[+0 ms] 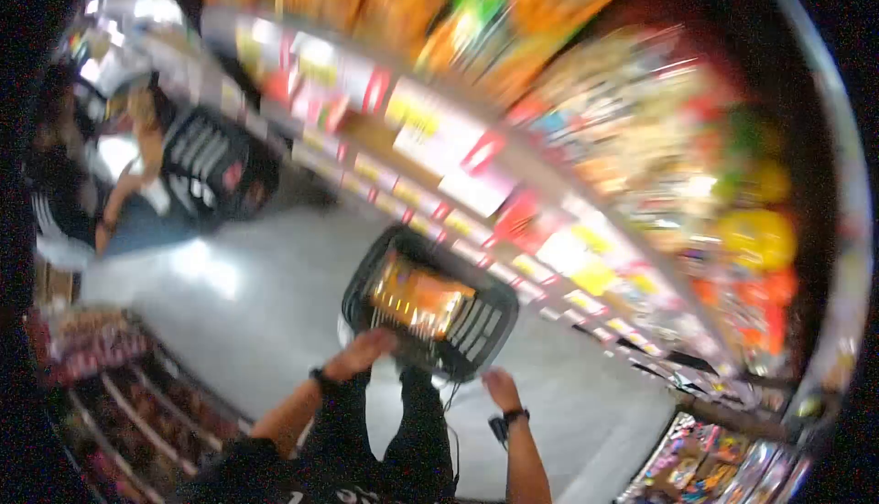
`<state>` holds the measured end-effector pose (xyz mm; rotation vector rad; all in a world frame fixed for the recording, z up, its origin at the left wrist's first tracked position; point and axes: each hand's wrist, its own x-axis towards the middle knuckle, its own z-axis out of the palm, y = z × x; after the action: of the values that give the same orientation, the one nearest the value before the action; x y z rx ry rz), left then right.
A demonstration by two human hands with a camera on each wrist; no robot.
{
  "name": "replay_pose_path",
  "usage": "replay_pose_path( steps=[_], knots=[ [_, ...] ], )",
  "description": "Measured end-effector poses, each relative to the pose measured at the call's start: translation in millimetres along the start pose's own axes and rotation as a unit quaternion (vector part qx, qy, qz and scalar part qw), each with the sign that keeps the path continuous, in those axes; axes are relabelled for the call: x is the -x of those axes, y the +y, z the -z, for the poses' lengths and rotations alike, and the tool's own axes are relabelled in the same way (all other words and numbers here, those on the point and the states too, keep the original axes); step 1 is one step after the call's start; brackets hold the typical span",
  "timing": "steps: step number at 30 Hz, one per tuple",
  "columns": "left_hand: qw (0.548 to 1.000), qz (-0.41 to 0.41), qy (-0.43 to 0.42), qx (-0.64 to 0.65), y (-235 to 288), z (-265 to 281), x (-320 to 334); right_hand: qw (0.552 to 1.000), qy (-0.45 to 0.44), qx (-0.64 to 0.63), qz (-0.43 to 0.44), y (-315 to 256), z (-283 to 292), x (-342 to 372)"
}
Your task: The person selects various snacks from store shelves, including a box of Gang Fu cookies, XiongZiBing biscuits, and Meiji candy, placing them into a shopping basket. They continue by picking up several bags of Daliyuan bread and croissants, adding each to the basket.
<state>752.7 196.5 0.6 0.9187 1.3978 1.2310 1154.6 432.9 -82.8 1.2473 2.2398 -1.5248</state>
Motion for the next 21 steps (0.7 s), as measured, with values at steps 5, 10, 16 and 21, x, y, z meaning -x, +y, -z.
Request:
replay_pose_path(
  steps=[5, 10, 16, 21],
  knots=[
    [0.970, 0.155, -0.014, 0.188, 155.9, 16.4, 27.4, 0.983, 0.096, 0.017, -0.155, -141.8, 80.5, 148.5],
    [0.985, 0.033, -0.064, 0.155, 345.2, -34.6, -37.7, 0.921, 0.384, -0.047, 0.053, -192.5, 197.9, 240.5],
    [0.959, -0.211, -0.186, 0.017, 584.6, -161.8, -59.5, 0.754, 0.568, -0.162, 0.288, -376.3, 404.9, 364.5],
    [0.881, -0.443, -0.166, -0.033, 737.1, -267.9, -97.6, 0.661, 0.647, 0.032, 0.379, -458.6, 560.4, 402.1]
  ],
)
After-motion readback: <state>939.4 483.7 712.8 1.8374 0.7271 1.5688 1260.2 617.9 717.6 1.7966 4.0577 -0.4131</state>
